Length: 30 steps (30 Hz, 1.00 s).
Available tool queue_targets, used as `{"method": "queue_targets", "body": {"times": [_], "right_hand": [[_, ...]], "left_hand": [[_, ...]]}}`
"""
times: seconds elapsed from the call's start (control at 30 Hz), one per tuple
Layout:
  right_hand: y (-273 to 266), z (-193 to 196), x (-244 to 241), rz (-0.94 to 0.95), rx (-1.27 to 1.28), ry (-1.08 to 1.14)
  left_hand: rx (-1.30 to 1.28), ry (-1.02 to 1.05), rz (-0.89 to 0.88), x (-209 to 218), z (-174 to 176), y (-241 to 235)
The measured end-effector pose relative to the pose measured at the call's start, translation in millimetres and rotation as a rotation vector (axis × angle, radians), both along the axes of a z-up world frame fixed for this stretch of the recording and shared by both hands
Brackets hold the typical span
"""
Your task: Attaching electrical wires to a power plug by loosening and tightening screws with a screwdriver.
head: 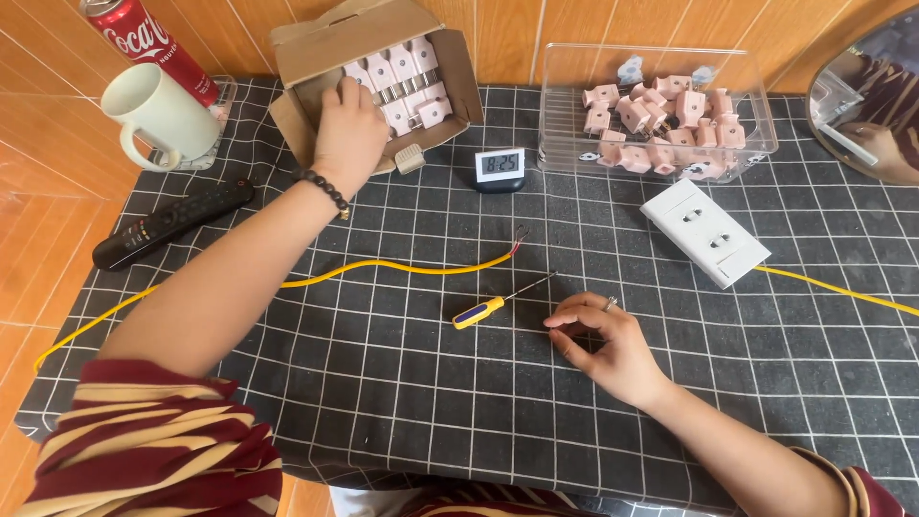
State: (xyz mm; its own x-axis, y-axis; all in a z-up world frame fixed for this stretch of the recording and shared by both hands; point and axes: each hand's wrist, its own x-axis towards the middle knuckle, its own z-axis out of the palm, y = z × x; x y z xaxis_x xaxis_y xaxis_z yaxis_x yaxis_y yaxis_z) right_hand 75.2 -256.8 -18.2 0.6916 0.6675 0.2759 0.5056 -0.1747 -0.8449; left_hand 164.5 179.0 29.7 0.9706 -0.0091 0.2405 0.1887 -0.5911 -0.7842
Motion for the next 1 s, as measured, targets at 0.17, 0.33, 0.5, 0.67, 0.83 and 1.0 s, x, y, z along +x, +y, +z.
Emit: {"method": "queue_targets", "body": {"times": [0.17,0.33,0.5,0.67,0.83,1.0], "right_hand": [[1,-1,0,-0.001,0.001,0.02],[0,-2,1,-0.002,-0.016,0.015],[0,-1,0,0.007,-0.001,-0.001],[0,-1,0,0.01,-0.002,-0.001],[0,0,1,0.009,0.002,-0.009],[1,5,1,0.05,0.007,-0.03]], "left_hand": [[0.005,0.019,0.1,12,2,-9],[0.035,-0.118,0.15,30,-17,-3],[0.014,-0.142,0.148,37,-20,-2],[-0.009,-0.204,0.175,52,-60,17],[-0.131,-0.204,0.116,34,-18,-42],[-0.881,0.172,-0.29,35,77,-154]]}}
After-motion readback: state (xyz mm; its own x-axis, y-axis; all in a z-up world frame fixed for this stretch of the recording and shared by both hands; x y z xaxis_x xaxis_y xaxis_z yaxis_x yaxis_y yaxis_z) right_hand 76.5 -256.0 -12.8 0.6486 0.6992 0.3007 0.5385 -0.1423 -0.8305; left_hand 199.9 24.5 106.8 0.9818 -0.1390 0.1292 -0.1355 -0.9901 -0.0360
